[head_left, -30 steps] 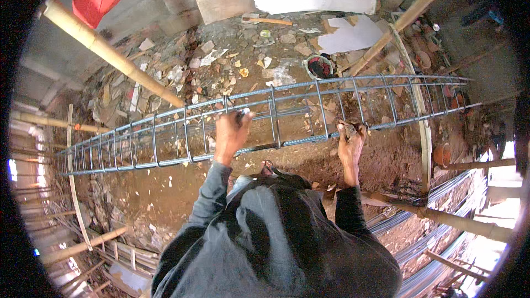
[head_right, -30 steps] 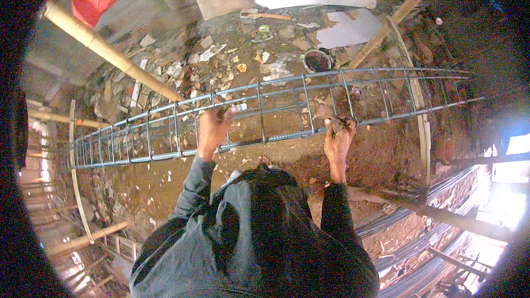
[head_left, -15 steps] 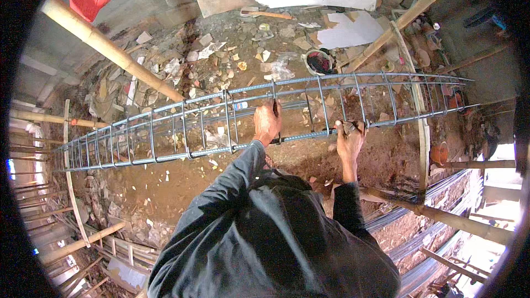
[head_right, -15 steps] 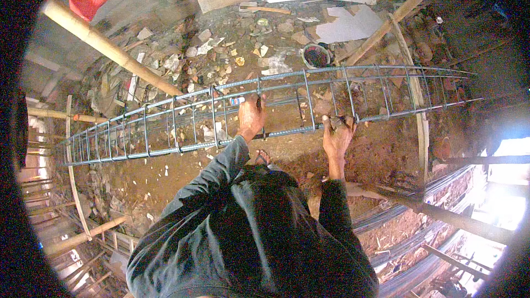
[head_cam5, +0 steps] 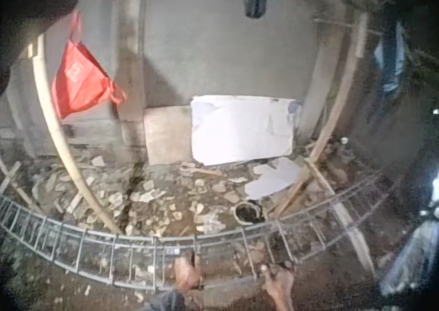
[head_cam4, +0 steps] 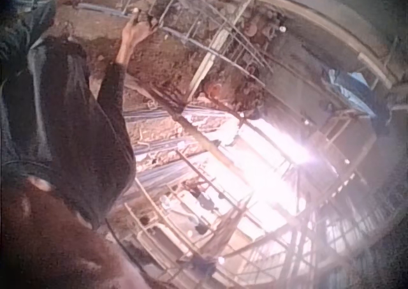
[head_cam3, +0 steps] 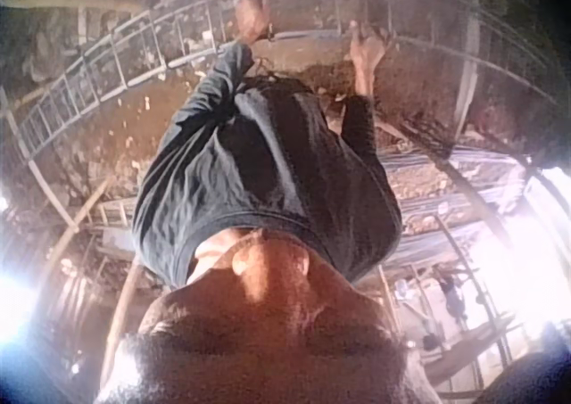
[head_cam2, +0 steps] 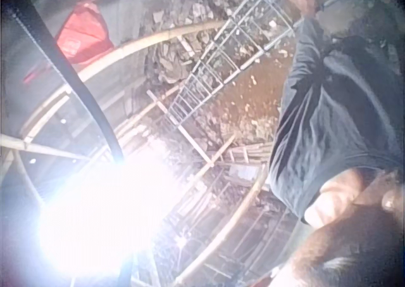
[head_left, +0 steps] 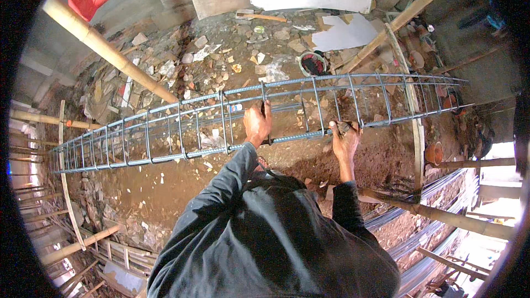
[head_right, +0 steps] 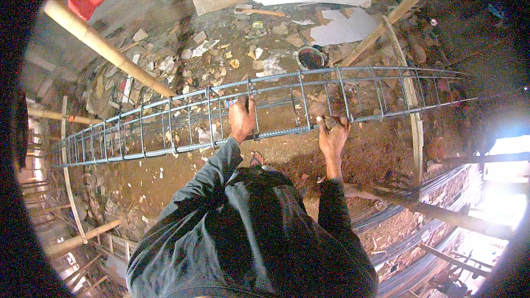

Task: The person assembles a rebar cage by tying intersecting steel bars with wire using pliers. They repeatedly wrap wire around bar intersections and twist it tight to secure the grid structure.

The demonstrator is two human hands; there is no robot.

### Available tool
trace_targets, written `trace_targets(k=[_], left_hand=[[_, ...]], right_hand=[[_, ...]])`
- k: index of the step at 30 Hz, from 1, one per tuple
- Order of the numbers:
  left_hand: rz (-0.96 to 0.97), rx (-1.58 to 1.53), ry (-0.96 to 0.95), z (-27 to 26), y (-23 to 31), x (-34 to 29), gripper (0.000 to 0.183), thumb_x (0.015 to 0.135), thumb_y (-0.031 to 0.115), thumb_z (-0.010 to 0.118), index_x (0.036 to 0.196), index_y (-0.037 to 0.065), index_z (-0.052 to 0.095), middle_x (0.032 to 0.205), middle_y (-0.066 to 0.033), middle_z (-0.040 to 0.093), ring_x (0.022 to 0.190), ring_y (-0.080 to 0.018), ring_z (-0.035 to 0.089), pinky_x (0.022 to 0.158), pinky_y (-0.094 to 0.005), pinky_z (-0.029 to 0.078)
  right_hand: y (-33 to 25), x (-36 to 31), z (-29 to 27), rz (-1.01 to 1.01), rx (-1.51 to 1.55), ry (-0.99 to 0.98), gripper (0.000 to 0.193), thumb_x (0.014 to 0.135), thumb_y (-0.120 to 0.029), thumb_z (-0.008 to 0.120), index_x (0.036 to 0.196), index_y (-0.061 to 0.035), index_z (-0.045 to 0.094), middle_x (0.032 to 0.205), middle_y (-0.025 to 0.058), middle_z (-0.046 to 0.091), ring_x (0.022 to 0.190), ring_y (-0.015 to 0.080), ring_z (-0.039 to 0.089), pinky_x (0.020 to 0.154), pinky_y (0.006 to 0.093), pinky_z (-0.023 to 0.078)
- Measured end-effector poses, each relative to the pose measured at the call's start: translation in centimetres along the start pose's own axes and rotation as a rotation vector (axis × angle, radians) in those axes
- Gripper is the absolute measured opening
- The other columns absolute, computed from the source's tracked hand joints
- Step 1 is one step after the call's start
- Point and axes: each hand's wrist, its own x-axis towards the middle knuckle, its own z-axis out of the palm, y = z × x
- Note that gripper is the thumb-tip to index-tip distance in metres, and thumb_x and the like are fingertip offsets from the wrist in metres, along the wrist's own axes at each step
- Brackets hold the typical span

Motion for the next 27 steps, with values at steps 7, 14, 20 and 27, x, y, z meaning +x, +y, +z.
trace_targets(k=[7,14,20,27], left_hand=[[-0.061,0.023,-0.096,-1.0,0.9,0.0,0.050,0.106,0.045,0.060,0.094,-0.002,0.072,0.080,-0.0298,0.071,0.078,-0.0512,0.071,0.071,-0.0582,0.055],[0.039,-0.068,-0.120,-1.9,0.6,-0.9,0.048,0.108,0.044,0.057,0.098,-0.001,0.071,0.072,-0.0286,0.065,0.071,-0.0488,0.068,0.065,-0.0547,0.050],[-0.047,-0.123,-0.213,-2.4,0.3,-1.9,0.047,0.110,0.038,0.059,0.097,-0.005,0.070,0.083,-0.0183,0.070,0.073,-0.0229,0.062,0.068,-0.0420,0.049],[0.028,-0.074,-0.114,-1.7,-0.1,-1.8,0.045,0.110,0.037,0.059,0.098,-0.005,0.071,0.077,-0.0268,0.068,0.068,-0.0342,0.069,0.064,-0.0452,0.051]], right_hand=[[-3.0,-0.4,-2.3,0.036,0.101,0.069,0.046,0.091,-0.039,0.083,0.124,-0.0081,0.075,0.123,0.0177,0.067,0.123,0.0401,0.056,0.112,0.0551,0.039],[-6.4,3.7,-3.9,-0.046,0.104,0.027,0.043,0.103,-0.046,0.064,0.128,-0.0120,0.073,0.122,0.0190,0.074,0.123,0.0428,0.060,0.112,0.0597,0.037],[-8.1,9.8,2.2,-0.116,-0.194,-0.347,0.057,0.105,-0.060,0.054,0.110,-0.0090,0.079,0.098,0.0226,0.077,0.096,0.0434,0.074,0.093,0.0602,0.050],[-7.1,11.8,6.7,-0.055,0.135,-0.194,0.049,0.098,-0.053,0.069,0.099,-0.0045,0.080,0.096,0.0226,0.077,0.097,0.0433,0.075,0.088,0.0518,0.058]])
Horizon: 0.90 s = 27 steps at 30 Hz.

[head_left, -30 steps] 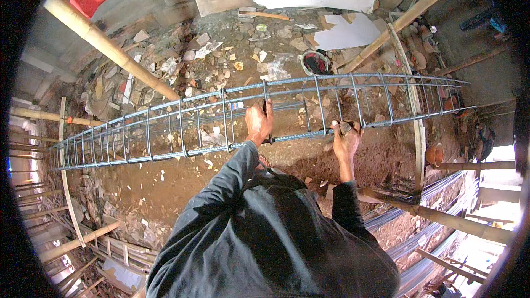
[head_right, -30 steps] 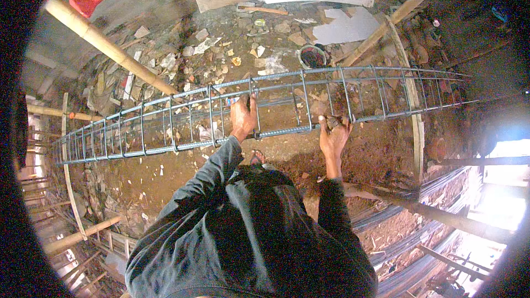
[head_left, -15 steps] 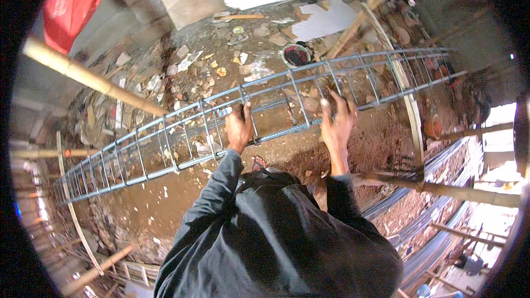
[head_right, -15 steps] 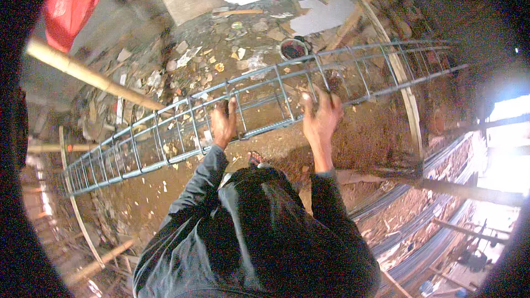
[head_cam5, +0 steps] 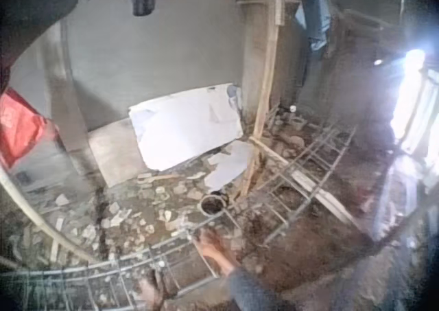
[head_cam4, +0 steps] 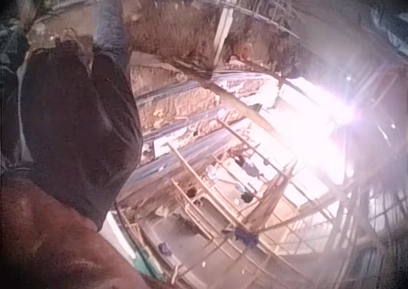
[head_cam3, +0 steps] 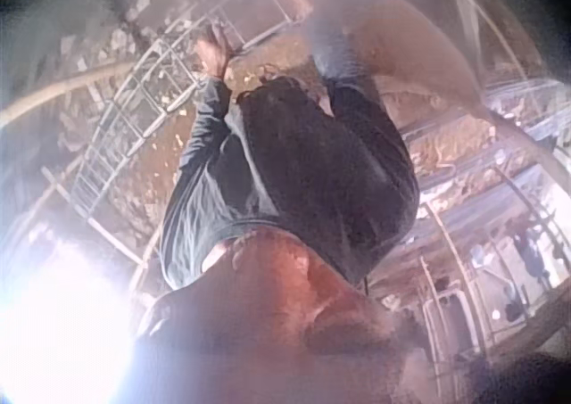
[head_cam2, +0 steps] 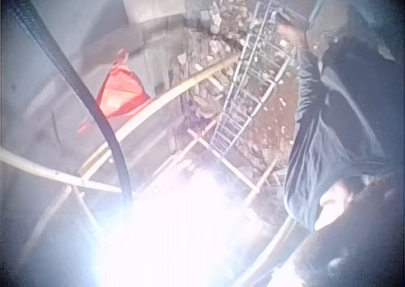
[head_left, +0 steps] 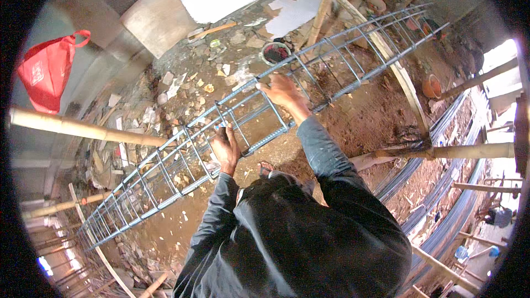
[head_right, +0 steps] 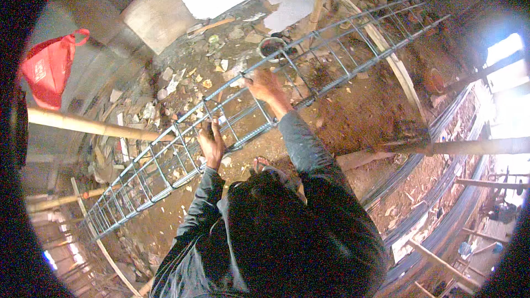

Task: The person assembles a rebar cage by tying intersecting steel bars with wire using pliers. They repeatedly wrap wire around bar intersections and twist it tight to secure the grid structure.

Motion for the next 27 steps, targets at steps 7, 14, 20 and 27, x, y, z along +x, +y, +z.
trace_targets(k=[7,14,20,27], left_hand=[[-0.033,0.010,-0.027,0.0,0.2,-0.2,0.039,0.108,0.037,0.059,0.105,0.001,0.072,0.083,-0.0306,0.070,0.077,-0.0517,0.069,0.067,-0.0568,0.052],[-0.169,0.127,-0.077,0.3,0.5,-0.1,0.050,0.107,0.048,0.055,0.096,0.001,0.073,0.087,-0.0312,0.071,0.083,-0.0525,0.070,0.074,-0.0604,0.055],[-0.093,-0.029,0.038,-2.8,2.4,-0.4,0.047,0.102,0.046,0.068,0.109,-0.001,0.067,0.064,-0.0227,0.063,0.060,-0.0434,0.064,0.059,-0.0542,0.049],[-0.066,0.038,0.424,-14.1,0.2,0.4,0.031,0.098,0.024,0.078,0.110,-0.004,0.070,0.081,-0.0224,0.073,0.065,-0.0319,0.070,0.062,-0.0436,0.052]], right_hand=[[-0.7,-0.3,0.5,-0.006,-0.002,-0.143,0.037,0.097,-0.044,0.075,0.106,-0.0086,0.080,0.098,0.0230,0.076,0.093,0.0415,0.074,0.082,0.0531,0.056],[-0.8,-1.2,0.2,-0.008,-0.160,-0.091,0.052,0.097,-0.045,0.075,0.123,0.0005,0.074,0.111,0.0278,0.076,0.107,0.0453,0.072,0.094,0.0496,0.056],[-4.2,-2.7,-0.9,-0.058,-0.093,0.023,0.055,0.097,-0.040,0.075,0.134,0.0000,0.068,0.130,0.0251,0.071,0.125,0.0433,0.064,0.110,0.0514,0.047],[-12.1,-8.3,0.6,-0.213,0.378,-0.021,0.030,0.102,-0.030,0.073,0.115,-0.0032,0.079,0.102,0.0153,0.079,0.077,0.0254,0.075,0.074,0.0369,0.058]])
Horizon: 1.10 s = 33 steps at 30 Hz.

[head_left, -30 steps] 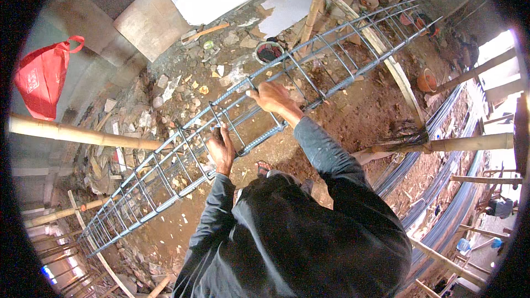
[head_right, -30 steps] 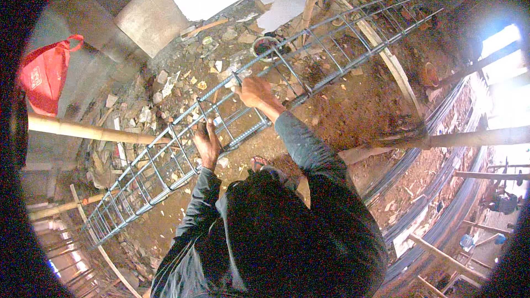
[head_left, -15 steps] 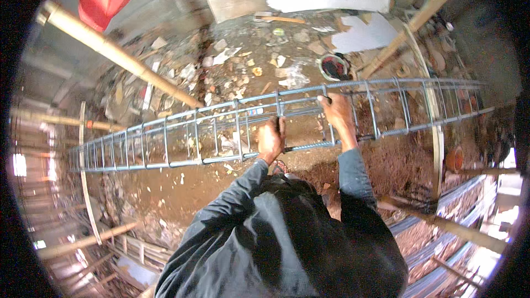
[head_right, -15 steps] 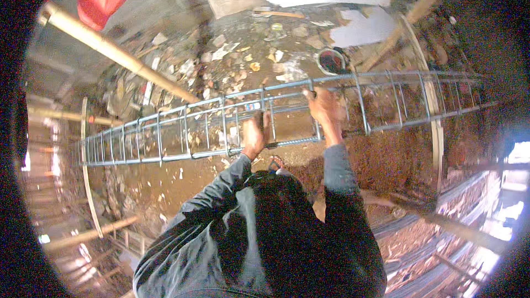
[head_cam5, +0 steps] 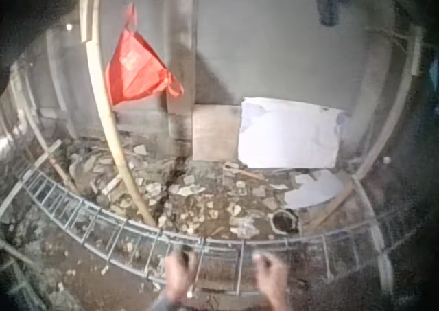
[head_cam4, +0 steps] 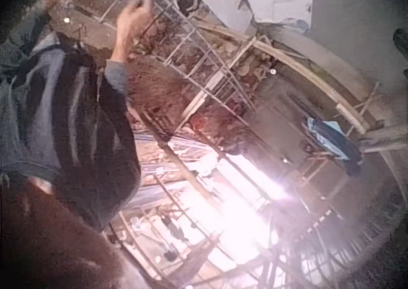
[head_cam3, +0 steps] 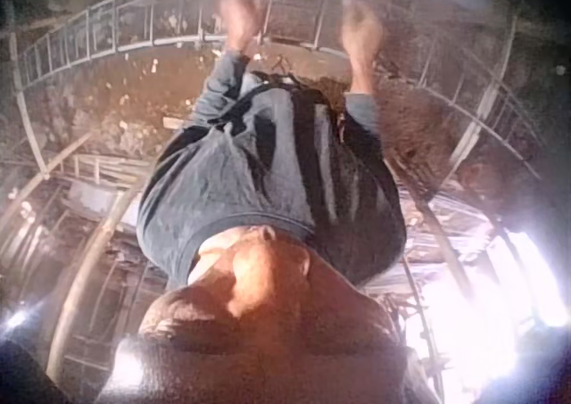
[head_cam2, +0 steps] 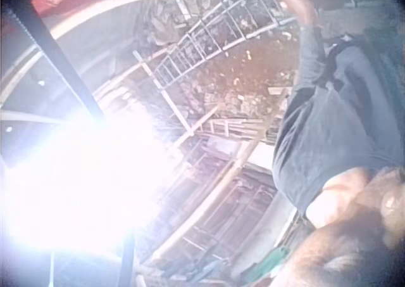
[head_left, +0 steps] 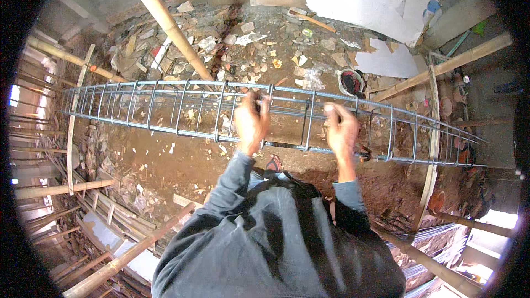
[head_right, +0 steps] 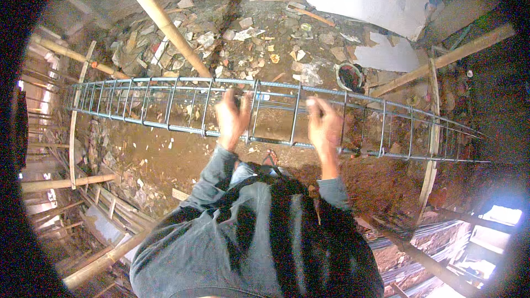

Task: The person assembles a rebar cage by tying intersecting steel bars with wire using pliers. They repeatedly wrap wire around bar intersections and twist it tight to secure the grid structure.

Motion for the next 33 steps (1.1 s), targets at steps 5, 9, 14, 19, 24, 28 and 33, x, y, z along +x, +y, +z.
trace_targets(k=[5,9,14,19,24,28,33], left_hand=[[-0.084,0.035,-0.145,-4.6,-5.0,-1.0,0.035,0.096,0.033,0.079,0.100,-0.002,0.076,0.072,-0.0175,0.071,0.060,-0.0212,0.064,0.061,-0.0407,0.051],[-0.026,0.147,-0.291,-3.5,-6.7,-4.1,0.037,0.094,0.041,0.080,0.099,0.004,0.079,0.073,-0.0179,0.071,0.067,-0.0363,0.068,0.069,-0.0468,0.053],[-0.174,0.113,-0.487,-2.5,-7.4,-4.9,0.039,0.095,0.043,0.078,0.104,0.004,0.080,0.085,-0.0204,0.076,0.078,-0.0384,0.074,0.071,-0.0471,0.056],[-0.138,-0.047,-0.428,-3.7,-7.2,-1.7,0.044,0.097,0.046,0.075,0.098,0.003,0.078,0.075,-0.0199,0.071,0.069,-0.0394,0.070,0.064,-0.0493,0.053],[-0.169,0.132,-0.460,-4.4,-6.9,1.1,0.052,0.092,0.057,0.077,0.094,0.005,0.079,0.068,-0.0195,0.069,0.062,-0.0386,0.069,0.059,-0.0492,0.051],[0.010,0.160,-0.450,-2.6,-6.8,0.8,0.049,0.091,0.054,0.078,0.099,0.006,0.079,0.069,-0.0185,0.071,0.067,-0.0401,0.072,0.062,-0.0514,0.054],[-0.004,0.147,-0.596,-0.6,-7.6,-0.3,0.044,0.092,0.047,0.077,0.105,0.005,0.080,0.077,-0.0210,0.074,0.072,-0.0404,0.073,0.067,-0.0500,0.055]], right_hand=[[-2.1,0.5,9.8,0.163,-0.102,-0.407,0.036,0.102,-0.036,0.071,0.106,-0.0020,0.080,0.078,0.0199,0.073,0.065,0.0257,0.070,0.066,0.0439,0.053],[-1.9,0.1,16.9,0.037,-0.084,-0.434,0.043,0.102,-0.042,0.068,0.094,-0.0009,0.079,0.068,0.0229,0.064,0.059,0.0351,0.060,0.061,0.0492,0.045],[-2.0,0.7,15.8,0.084,-0.130,-0.507,0.046,0.100,-0.048,0.070,0.106,-0.0026,0.081,0.077,0.0203,0.073,0.070,0.0304,0.068,0.070,0.0479,0.052],[-4.5,-1.9,7.0,0.066,-0.008,-0.180,0.050,0.101,-0.044,0.072,0.129,-0.0024,0.074,0.119,0.0204,0.078,0.110,0.0286,0.075,0.098,0.0391,0.055],[0.3,-9.3,-2.8,0.097,-0.035,0.568,0.035,0.108,-0.032,0.066,0.110,0.0027,0.069,0.106,0.0124,0.072,0.096,0.0233,0.066,0.089,0.0396,0.054],[10.2,-15.1,-6.5,0.101,0.040,1.066,0.025,0.101,-0.019,0.065,0.110,0.0019,0.054,0.105,0.0082,0.052,0.102,0.0223,0.051,0.101,0.0402,0.043],[19.7,-18.0,-6.9,0.263,-0.195,0.754,0.053,0.090,-0.019,0.076,0.133,0.0038,0.057,0.125,0.0144,0.055,0.119,0.0284,0.053,0.104,0.0444,0.044]])
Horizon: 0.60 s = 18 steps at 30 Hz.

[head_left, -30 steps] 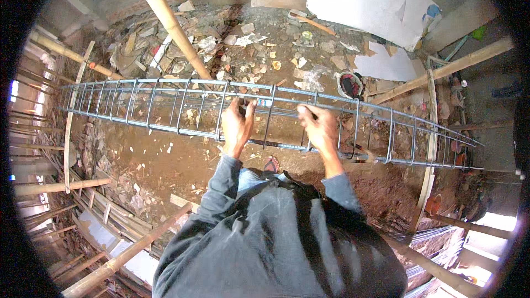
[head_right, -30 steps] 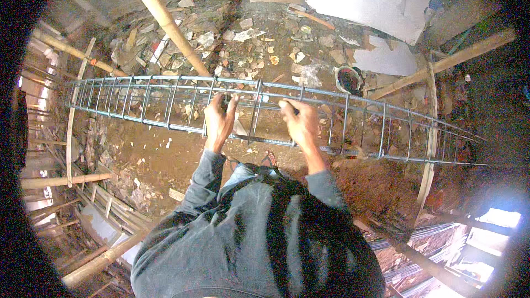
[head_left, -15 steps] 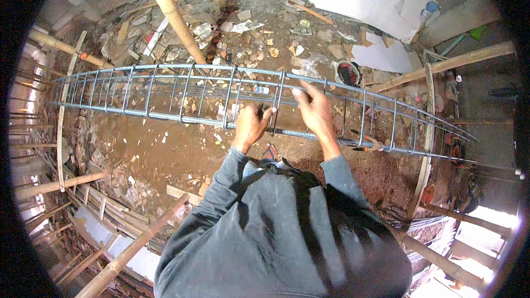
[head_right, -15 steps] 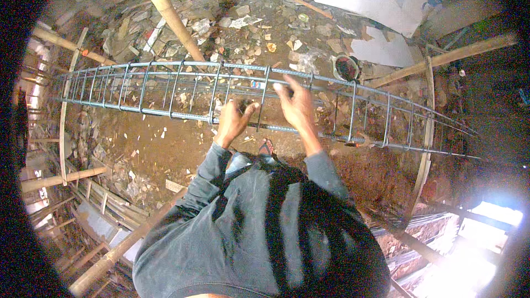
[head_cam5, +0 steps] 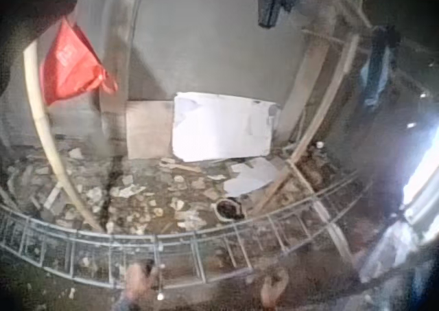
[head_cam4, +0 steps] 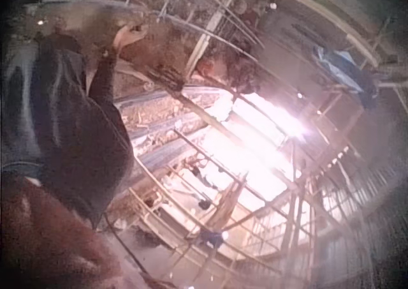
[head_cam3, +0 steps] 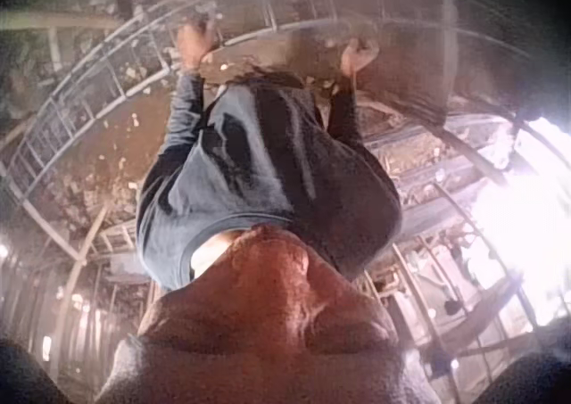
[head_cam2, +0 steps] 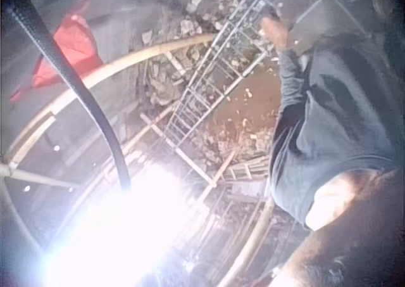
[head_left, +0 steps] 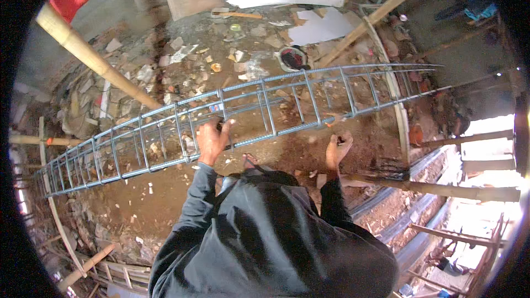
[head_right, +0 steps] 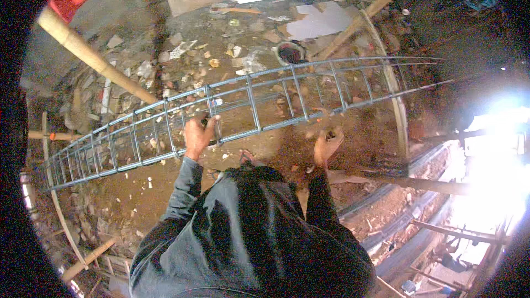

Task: The person assembles a rebar cage by tying intersecting steel bars with wire using pliers. They repeatedly wrap wire around bar intersections and twist it tight to secure the grid structure.

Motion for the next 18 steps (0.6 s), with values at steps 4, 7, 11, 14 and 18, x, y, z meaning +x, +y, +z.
trace_targets(k=[4,7,11,14,18], left_hand=[[0.128,-0.071,0.084,1.3,-0.5,-0.1,0.052,0.094,0.052,0.074,0.094,0.001,0.078,0.076,-0.0210,0.073,0.072,-0.0429,0.071,0.067,-0.0508,0.054],[0.017,-0.115,0.000,1.1,-0.8,-0.1,0.053,0.095,0.053,0.074,0.090,0.000,0.075,0.068,-0.0207,0.067,0.063,-0.0397,0.067,0.062,-0.0503,0.050],[0.048,-0.252,0.293,-0.6,-0.4,-1.0,0.047,0.095,0.044,0.077,0.082,0.000,0.068,0.061,-0.0175,0.061,0.054,-0.0324,0.057,0.056,-0.0474,0.044],[-0.109,-0.342,0.418,-2.7,-0.3,-2.2,0.031,0.098,0.030,0.079,0.091,0.001,0.073,0.065,-0.0016,0.054,0.062,-0.0089,0.044,0.056,-0.0304,0.040],[-0.072,-0.416,0.440,-4.5,-0.1,-2.6,0.035,0.098,0.029,0.078,0.092,-0.004,0.070,0.070,-0.0102,0.061,0.064,-0.0148,0.052,0.060,-0.0353,0.045]], right_hand=[[1.0,0.3,4.0,0.234,0.042,-0.273,0.062,0.087,-0.027,0.086,0.135,0.0041,0.060,0.122,0.0150,0.060,0.113,0.0280,0.058,0.098,0.0446,0.049],[0.7,-0.4,5.6,0.210,0.094,-0.193,0.058,0.102,-0.043,0.072,0.132,0.0058,0.061,0.115,0.0153,0.063,0.102,0.0253,0.062,0.089,0.0448,0.052],[1.2,-0.9,5.6,-0.054,-0.147,0.162,0.056,0.110,-0.046,0.058,0.126,0.0074,0.061,0.116,0.0247,0.064,0.104,0.0395,0.062,0.093,0.0496,0.049],[1.1,0.3,4.2,-0.144,-0.258,0.378,0.054,0.113,-0.043,0.052,0.121,0.0091,0.059,0.114,0.0307,0.063,0.108,0.0492,0.059,0.097,0.0548,0.047],[-2.5,5.3,1.2,-0.043,-0.119,0.475,0.054,0.112,-0.044,0.054,0.130,0.0067,0.054,0.122,0.0298,0.060,0.109,0.0462,0.058,0.097,0.0564,0.045]])
